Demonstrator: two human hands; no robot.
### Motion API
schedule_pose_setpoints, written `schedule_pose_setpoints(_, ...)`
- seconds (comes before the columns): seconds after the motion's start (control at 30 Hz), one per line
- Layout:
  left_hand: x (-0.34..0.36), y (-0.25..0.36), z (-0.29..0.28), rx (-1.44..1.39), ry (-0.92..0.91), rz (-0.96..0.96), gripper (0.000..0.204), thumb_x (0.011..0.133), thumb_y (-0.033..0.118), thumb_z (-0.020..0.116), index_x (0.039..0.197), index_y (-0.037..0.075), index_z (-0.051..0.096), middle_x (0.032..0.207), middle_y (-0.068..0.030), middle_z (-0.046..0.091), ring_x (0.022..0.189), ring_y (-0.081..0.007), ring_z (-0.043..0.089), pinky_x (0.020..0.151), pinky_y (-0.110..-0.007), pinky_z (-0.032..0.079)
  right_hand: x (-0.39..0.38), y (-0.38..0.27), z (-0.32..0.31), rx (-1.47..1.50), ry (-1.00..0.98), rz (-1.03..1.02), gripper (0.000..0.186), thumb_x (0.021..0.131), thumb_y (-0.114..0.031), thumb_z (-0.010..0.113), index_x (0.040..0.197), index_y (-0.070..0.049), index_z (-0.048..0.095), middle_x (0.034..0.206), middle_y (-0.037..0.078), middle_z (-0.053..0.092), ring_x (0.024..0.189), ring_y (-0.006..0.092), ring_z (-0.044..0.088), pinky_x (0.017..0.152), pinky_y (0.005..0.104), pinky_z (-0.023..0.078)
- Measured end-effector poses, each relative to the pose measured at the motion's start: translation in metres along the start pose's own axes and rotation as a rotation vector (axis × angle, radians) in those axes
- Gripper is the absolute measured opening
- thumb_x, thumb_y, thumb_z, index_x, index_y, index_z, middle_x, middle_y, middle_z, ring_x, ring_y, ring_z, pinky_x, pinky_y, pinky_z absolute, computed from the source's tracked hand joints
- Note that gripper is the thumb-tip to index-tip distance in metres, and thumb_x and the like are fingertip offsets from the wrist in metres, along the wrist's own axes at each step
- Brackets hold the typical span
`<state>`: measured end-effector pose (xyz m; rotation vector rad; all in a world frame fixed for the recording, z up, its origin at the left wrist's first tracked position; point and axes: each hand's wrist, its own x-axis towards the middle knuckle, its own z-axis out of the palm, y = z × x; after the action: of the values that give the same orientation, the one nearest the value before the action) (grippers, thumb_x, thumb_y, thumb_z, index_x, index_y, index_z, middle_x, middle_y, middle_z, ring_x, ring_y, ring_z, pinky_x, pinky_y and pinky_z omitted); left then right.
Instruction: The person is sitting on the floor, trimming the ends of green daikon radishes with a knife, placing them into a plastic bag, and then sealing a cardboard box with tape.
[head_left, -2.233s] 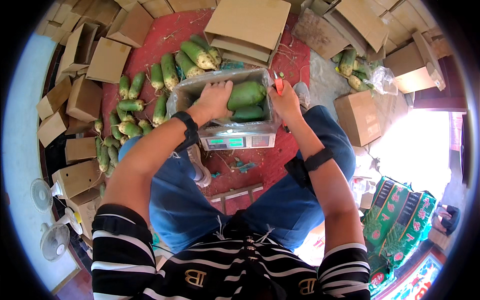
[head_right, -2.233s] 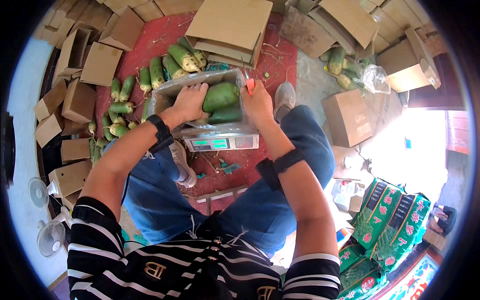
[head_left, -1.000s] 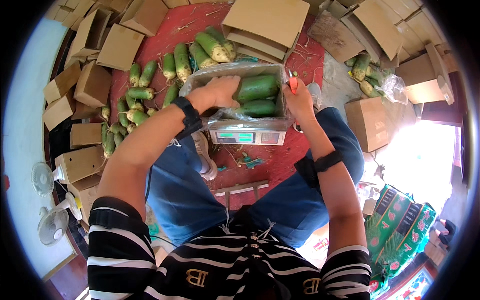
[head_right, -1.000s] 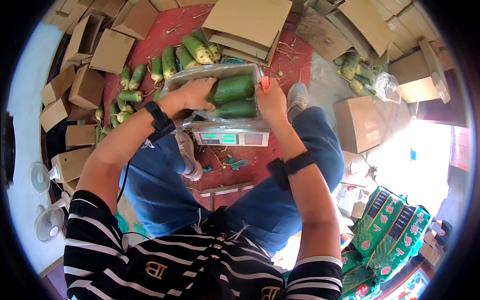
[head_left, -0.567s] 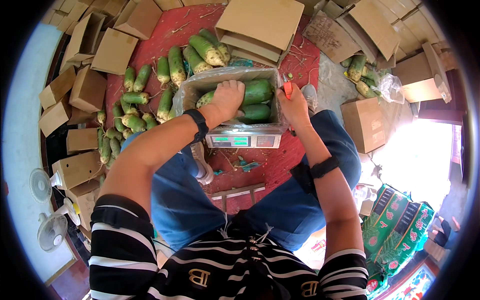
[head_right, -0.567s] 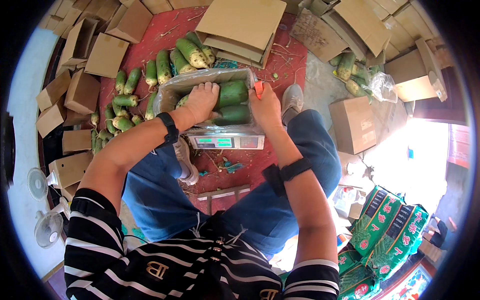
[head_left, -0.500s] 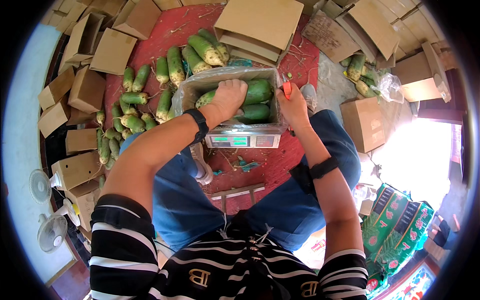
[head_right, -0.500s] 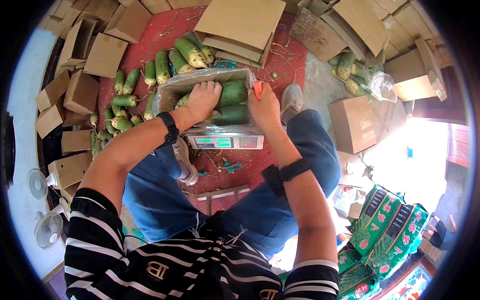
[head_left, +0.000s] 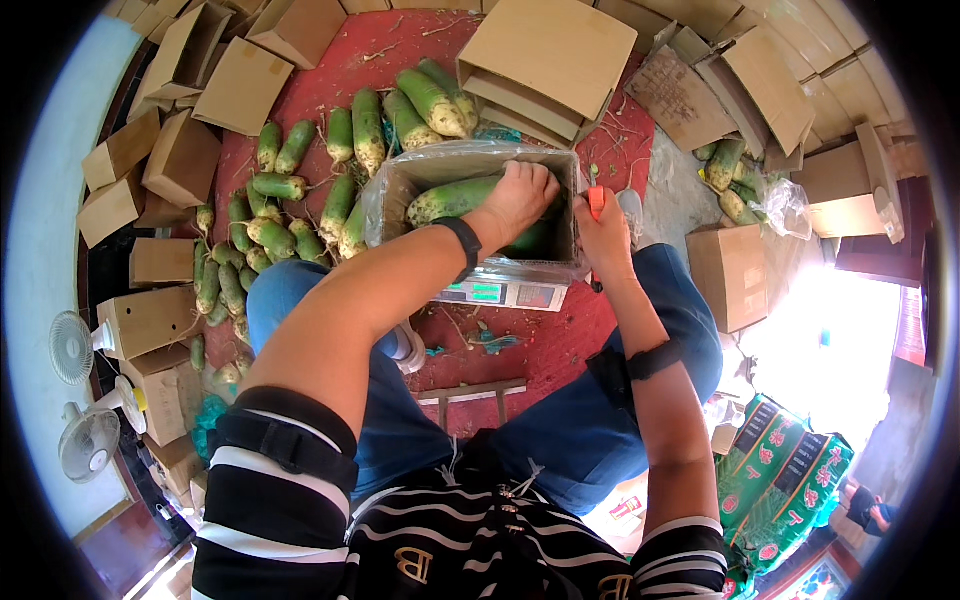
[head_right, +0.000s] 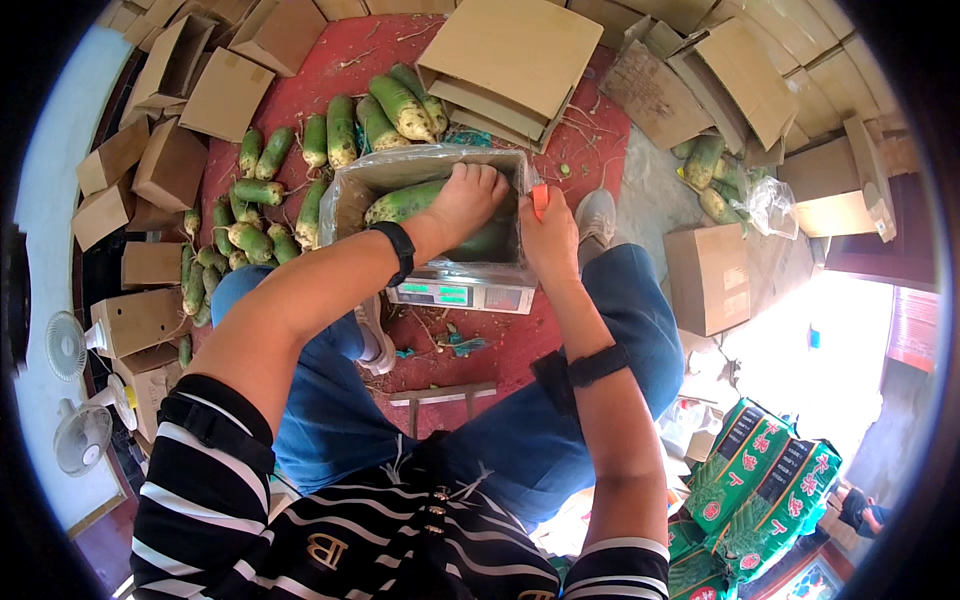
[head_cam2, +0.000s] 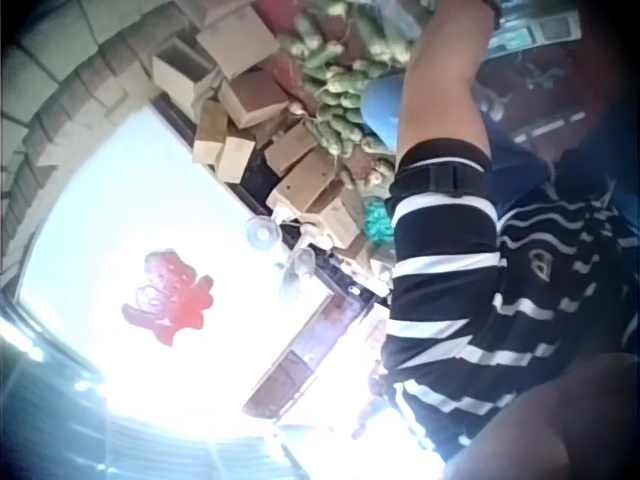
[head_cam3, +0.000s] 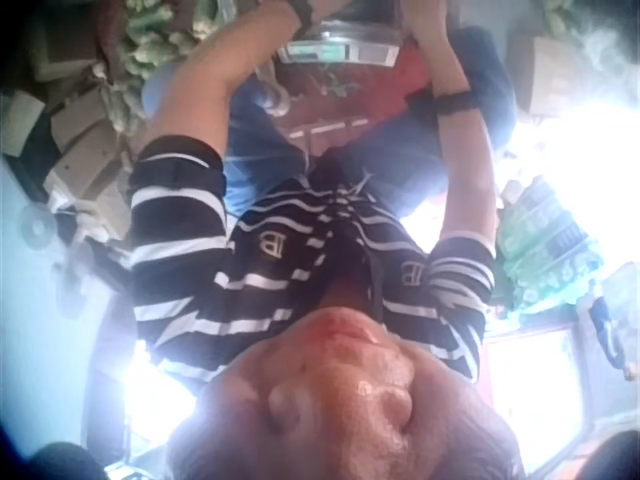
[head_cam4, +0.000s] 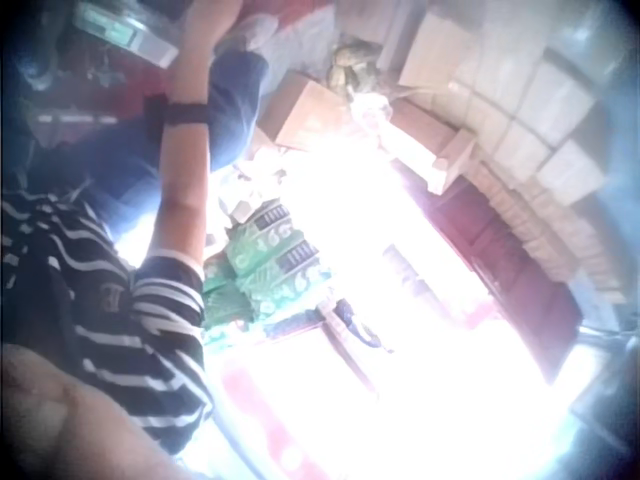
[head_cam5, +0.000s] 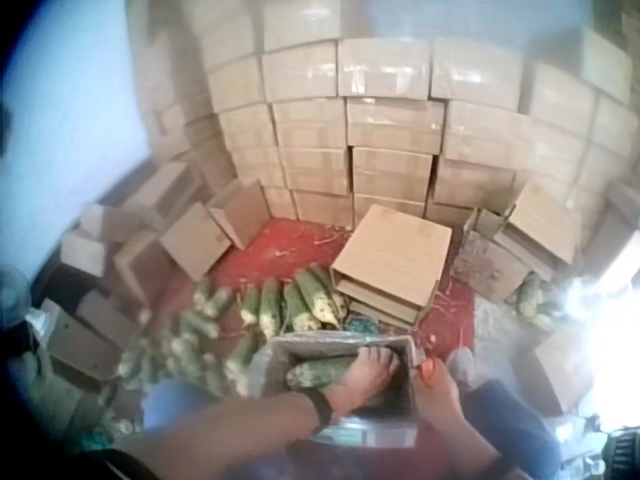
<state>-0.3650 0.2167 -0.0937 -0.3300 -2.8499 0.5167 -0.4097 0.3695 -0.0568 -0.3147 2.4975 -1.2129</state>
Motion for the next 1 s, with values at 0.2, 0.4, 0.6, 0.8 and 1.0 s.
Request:
schedule_pose_setpoints(0.2,-0.003,-0.002,-0.005,-0.063,0.237,0.151,0.028,0.076,0.021,0.051,0.101,0.008,0.057,0.092,-0.0069,0.052,0.087,-0.022,0.049,0.075,-0.036,0.037,0.002,0.005,0.003,0.017,-0.013,0.004,0.028,0.085,-0.027,0.053,0.093,0.0,0.05,0.086,0.024,0.06,0.086,0.0422,0.056,0.074,0.047,0.042)
schedule_pose_setpoints(0.4,0.011,-0.002,-0.01,-0.094,0.053,0.102,0.026,0.073,0.022,0.055,0.096,0.013,0.06,0.094,-0.0029,0.051,0.091,-0.0195,0.045,0.077,-0.033,0.034,0.002,0.003,0.0,-0.031,0.021,-0.019,0.028,0.085,-0.028,0.053,0.095,-0.001,0.05,0.087,0.023,0.059,0.086,0.0419,0.055,0.074,0.0466,0.042)
schedule_pose_setpoints(0.6,0.008,-0.002,-0.005,-0.101,0.051,0.115,0.028,0.071,0.022,0.056,0.097,0.014,0.06,0.095,-0.0027,0.05,0.095,-0.02,0.043,0.078,-0.033,0.033,-0.008,-0.011,-0.003,-0.096,0.036,-0.113,0.029,0.084,-0.028,0.055,0.095,-0.002,0.047,0.094,0.022,0.057,0.092,0.0401,0.053,0.078,0.0465,0.041)
schedule_pose_setpoints(0.8,0.012,0.005,-0.01,-0.101,-0.017,0.096,0.03,0.071,0.02,0.056,0.099,0.01,0.059,0.1,-0.0056,0.05,0.098,-0.0228,0.043,0.082,-0.036,0.033,-0.008,-0.01,-0.007,-0.149,-0.015,-0.082,0.034,0.078,-0.025,0.061,0.096,-0.001,0.046,0.095,0.023,0.056,0.093,0.0398,0.053,0.078,0.0461,0.041)
schedule_pose_setpoints(1.0,0.006,-0.004,-0.028,-0.309,-0.042,0.035,0.047,0.061,0.017,0.067,0.105,0.005,0.055,0.104,-0.0104,0.048,0.097,-0.0249,0.044,0.081,-0.035,0.035,-0.008,-0.007,-0.003,-0.114,-0.002,-0.107,0.032,0.078,-0.024,0.059,0.095,0.0,0.046,0.094,0.023,0.056,0.093,0.0401,0.053,0.078,0.0464,0.041)
